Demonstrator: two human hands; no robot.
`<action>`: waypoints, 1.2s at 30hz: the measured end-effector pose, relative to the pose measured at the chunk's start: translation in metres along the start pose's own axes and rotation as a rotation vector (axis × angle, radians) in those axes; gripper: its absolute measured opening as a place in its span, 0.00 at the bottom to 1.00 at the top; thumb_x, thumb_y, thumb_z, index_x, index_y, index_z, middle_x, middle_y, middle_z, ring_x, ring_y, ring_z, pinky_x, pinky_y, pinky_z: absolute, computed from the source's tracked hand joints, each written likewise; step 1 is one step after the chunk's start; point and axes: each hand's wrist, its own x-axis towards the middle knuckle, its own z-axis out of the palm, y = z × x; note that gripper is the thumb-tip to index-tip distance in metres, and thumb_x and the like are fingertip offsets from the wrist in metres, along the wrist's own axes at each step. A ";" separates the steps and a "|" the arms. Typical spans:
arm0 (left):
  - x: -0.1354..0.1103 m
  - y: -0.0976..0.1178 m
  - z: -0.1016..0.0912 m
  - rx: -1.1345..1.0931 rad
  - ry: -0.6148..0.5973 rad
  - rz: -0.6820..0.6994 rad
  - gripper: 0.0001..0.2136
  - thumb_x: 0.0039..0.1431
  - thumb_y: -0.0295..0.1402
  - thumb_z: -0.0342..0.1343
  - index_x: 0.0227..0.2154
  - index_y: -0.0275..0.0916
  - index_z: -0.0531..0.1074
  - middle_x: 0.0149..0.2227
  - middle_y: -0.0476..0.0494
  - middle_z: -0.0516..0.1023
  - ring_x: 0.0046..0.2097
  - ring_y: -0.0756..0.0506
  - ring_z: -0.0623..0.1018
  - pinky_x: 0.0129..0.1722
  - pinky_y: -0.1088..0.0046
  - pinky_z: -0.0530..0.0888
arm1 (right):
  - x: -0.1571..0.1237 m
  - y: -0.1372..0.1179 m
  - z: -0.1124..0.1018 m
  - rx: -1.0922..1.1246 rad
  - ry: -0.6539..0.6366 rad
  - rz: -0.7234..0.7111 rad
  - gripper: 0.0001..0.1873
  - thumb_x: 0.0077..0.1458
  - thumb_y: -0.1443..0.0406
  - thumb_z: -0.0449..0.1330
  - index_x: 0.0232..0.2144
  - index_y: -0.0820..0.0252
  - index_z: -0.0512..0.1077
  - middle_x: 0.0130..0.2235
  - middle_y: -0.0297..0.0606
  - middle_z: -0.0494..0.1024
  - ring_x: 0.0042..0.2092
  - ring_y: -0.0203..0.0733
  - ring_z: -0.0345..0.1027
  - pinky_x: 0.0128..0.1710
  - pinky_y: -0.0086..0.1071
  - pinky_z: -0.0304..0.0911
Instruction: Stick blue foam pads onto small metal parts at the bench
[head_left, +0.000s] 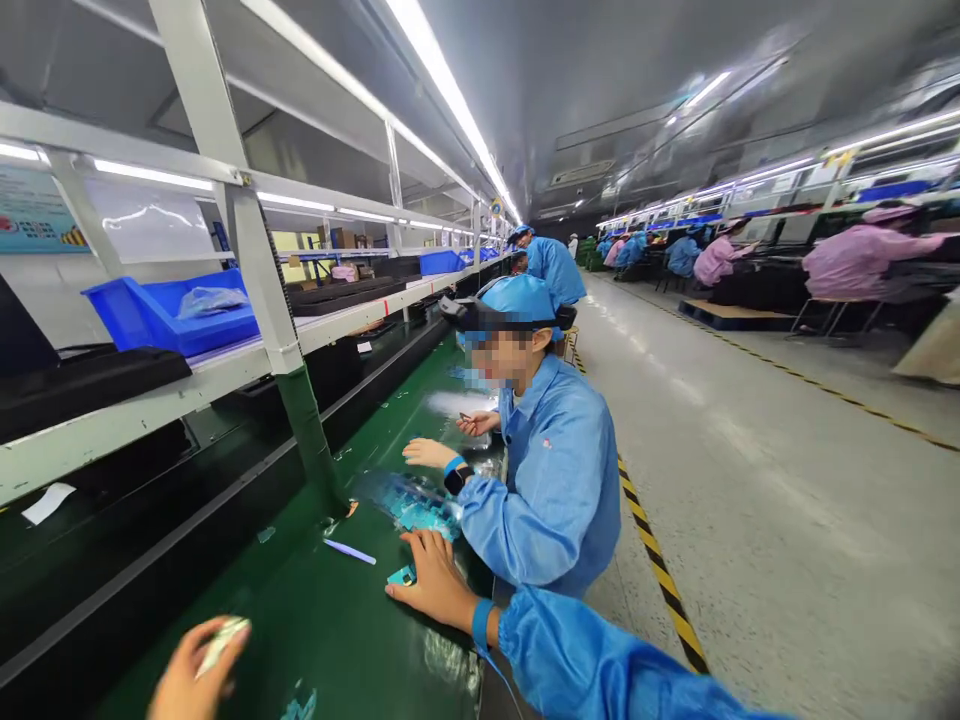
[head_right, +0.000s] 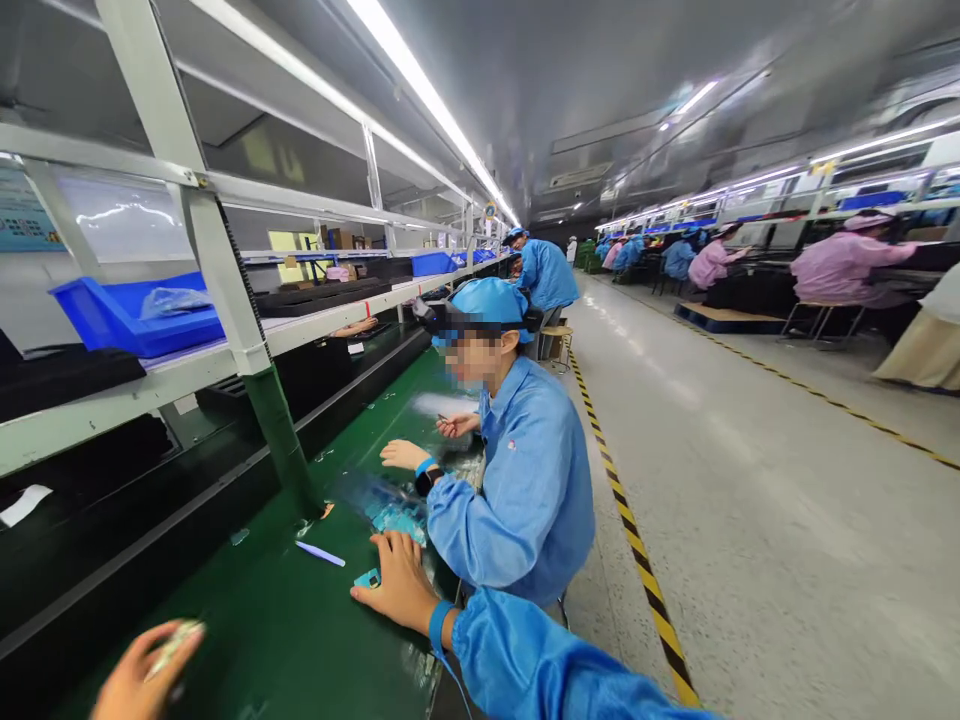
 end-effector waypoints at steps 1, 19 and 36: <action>-0.004 0.011 0.027 -0.079 -0.170 0.047 0.31 0.29 0.61 0.59 0.35 0.47 0.72 0.32 0.48 0.81 0.27 0.41 0.78 0.24 0.68 0.72 | 0.000 -0.001 0.000 0.005 -0.015 -0.010 0.33 0.44 0.56 0.69 0.52 0.58 0.68 0.51 0.46 0.70 0.54 0.59 0.61 0.55 0.49 0.56; 0.008 0.046 0.162 0.017 -0.466 0.583 0.16 0.61 0.35 0.52 0.50 0.40 0.75 0.50 0.42 0.79 0.42 0.45 0.80 0.48 0.68 0.76 | -0.003 0.007 -0.001 0.045 -0.059 -0.098 0.28 0.51 0.67 0.56 0.56 0.62 0.64 0.56 0.50 0.66 0.61 0.53 0.56 0.62 0.48 0.51; 0.055 -0.077 -0.141 0.700 0.154 -0.381 0.34 0.48 0.45 0.67 0.56 0.35 0.70 0.59 0.20 0.67 0.60 0.17 0.63 0.55 0.35 0.60 | -0.016 0.037 0.019 -0.234 0.019 -0.220 0.38 0.60 0.40 0.44 0.58 0.59 0.65 0.49 0.55 0.75 0.53 0.63 0.65 0.55 0.60 0.48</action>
